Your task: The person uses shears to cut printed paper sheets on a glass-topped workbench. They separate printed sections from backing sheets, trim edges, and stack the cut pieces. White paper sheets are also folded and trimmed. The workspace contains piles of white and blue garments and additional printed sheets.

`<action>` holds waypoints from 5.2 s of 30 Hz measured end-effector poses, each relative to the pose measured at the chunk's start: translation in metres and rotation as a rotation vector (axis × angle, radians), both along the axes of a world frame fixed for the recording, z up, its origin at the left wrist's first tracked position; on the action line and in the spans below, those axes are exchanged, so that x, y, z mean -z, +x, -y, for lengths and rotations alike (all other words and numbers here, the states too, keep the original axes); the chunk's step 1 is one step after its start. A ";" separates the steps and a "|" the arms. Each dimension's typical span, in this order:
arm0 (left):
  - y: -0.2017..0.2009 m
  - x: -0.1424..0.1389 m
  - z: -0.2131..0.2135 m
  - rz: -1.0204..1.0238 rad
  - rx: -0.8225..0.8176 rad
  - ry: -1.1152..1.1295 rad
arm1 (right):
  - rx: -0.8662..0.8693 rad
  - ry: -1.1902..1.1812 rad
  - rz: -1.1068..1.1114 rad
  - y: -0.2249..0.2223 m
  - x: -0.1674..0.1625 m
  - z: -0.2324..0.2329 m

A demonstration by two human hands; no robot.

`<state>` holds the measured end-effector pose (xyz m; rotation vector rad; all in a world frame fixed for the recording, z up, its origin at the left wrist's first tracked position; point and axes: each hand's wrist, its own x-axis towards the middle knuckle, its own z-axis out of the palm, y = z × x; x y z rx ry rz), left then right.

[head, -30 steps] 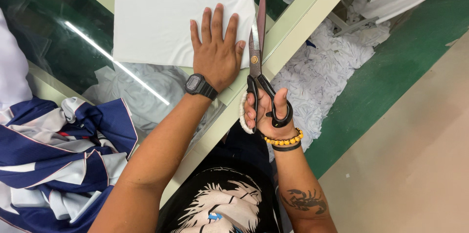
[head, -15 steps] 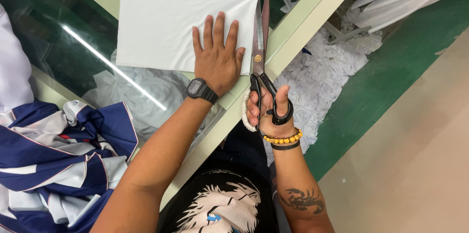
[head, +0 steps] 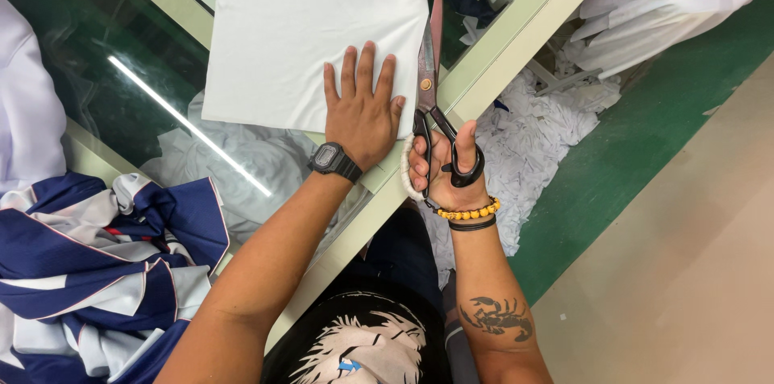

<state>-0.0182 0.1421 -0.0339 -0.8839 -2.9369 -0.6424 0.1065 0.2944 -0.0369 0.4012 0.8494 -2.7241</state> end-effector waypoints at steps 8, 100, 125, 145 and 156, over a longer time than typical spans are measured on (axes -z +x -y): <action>0.001 0.003 0.001 -0.015 0.002 0.012 | 0.034 0.006 0.021 0.000 0.012 -0.007; -0.120 -0.010 -0.014 0.130 -0.129 -0.276 | -0.108 -0.122 -0.031 -0.050 0.010 -0.054; -0.120 -0.013 -0.013 0.112 -0.123 -0.213 | -0.010 0.118 0.053 -0.061 0.016 -0.070; -0.128 -0.048 -0.017 0.051 -0.130 0.018 | 0.427 1.205 0.333 0.044 -0.077 -0.208; -0.245 -0.036 -0.108 0.600 -0.852 0.737 | 0.082 2.268 0.127 -0.252 -0.044 -0.457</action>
